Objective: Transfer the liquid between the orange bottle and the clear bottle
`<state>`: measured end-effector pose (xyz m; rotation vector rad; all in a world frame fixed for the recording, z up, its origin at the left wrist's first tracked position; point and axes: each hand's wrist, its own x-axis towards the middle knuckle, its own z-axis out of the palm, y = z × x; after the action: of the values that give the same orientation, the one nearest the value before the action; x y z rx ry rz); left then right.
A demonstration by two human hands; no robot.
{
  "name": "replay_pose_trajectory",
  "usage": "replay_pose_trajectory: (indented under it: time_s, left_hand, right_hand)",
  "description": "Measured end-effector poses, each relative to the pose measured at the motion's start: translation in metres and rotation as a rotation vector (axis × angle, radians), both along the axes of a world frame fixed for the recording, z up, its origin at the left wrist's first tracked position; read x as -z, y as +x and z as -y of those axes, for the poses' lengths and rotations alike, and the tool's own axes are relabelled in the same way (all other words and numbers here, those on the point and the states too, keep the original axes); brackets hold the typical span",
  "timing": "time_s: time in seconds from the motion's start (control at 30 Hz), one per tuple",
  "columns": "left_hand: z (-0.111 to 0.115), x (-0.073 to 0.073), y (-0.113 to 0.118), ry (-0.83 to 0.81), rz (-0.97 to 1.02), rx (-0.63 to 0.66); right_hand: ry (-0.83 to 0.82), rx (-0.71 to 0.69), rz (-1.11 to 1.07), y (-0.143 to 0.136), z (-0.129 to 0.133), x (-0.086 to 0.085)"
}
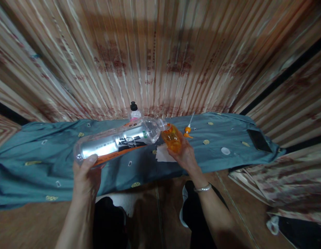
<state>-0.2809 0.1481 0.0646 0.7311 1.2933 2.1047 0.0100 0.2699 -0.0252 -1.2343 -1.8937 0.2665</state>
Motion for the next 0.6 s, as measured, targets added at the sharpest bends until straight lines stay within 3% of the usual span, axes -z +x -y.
replay_pose_trajectory:
  time_s: [0.6]
  left_hand:
    - [-0.0007,0.0001,0.0005,-0.016,0.031,-0.013]
  right_hand:
    - [-0.016,-0.009,-0.016,-0.0002,0.0005,-0.0016]
